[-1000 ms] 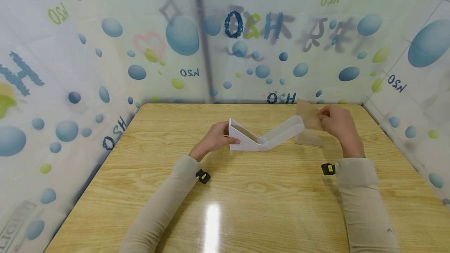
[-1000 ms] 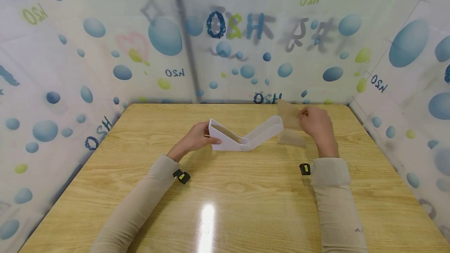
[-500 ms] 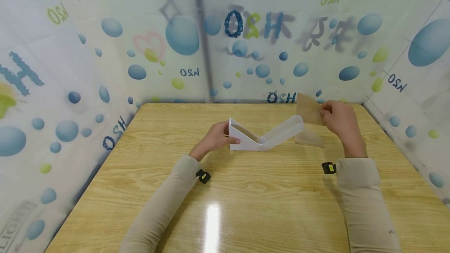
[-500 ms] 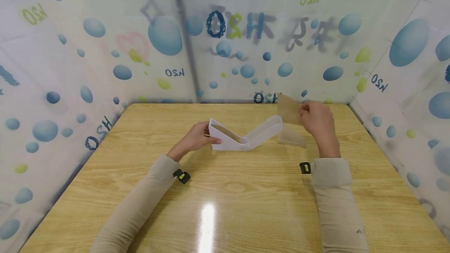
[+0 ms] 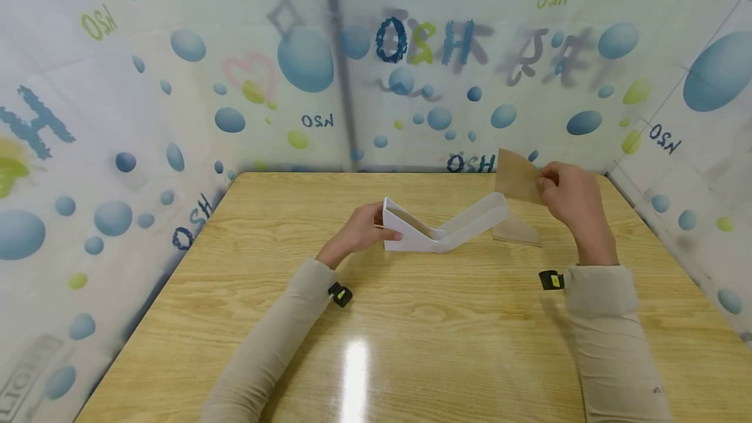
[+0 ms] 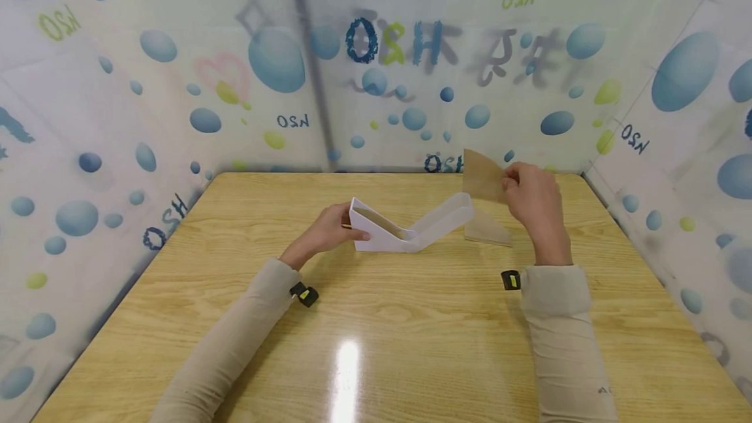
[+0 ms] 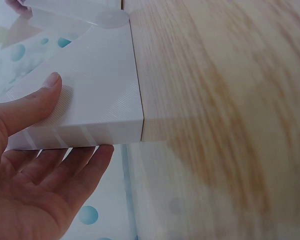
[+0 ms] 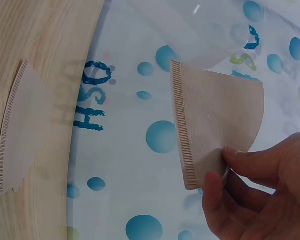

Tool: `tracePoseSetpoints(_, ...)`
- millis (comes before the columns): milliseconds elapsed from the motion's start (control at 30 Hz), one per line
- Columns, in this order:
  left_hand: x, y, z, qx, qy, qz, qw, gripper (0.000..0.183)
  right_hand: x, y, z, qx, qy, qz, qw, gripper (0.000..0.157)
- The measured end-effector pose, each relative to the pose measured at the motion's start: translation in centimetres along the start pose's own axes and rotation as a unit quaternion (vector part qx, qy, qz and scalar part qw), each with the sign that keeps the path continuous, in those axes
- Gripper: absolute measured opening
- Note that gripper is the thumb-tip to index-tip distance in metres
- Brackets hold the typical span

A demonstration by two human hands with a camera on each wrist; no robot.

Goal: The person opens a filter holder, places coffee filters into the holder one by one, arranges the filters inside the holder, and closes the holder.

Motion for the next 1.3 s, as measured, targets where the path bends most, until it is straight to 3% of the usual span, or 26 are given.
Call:
tracePoseSetpoints(333,-0.1,-0.1,0.0,-0.001,0.0,-0.001,1.0,0.043,0.4,0.4,0.9,-0.007,0.002,-0.002,1.0,0.029)
tracePoseSetpoints(633,0.0,0.0,0.1,-0.003,-0.002,-0.003,1.0,0.043,0.7,1.4,2.1,-0.006,0.026,-0.034,0.999,0.028)
tracePoseSetpoints(1300,-0.1,-0.1,0.0,0.003,-0.002,-0.002,1.0,0.042,1.2,2.3,4.0,-0.016,0.051,-0.061,0.997,0.023)
Point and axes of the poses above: each hand's wrist, its own x-axis away from the middle knuckle, its own y-axis out of the back of the hand, z = x × y, the point moved 10 cm from there along -x, towards the middle knuckle, and after that the axes turned 2 degrees about -x, right-handed, at the moved point
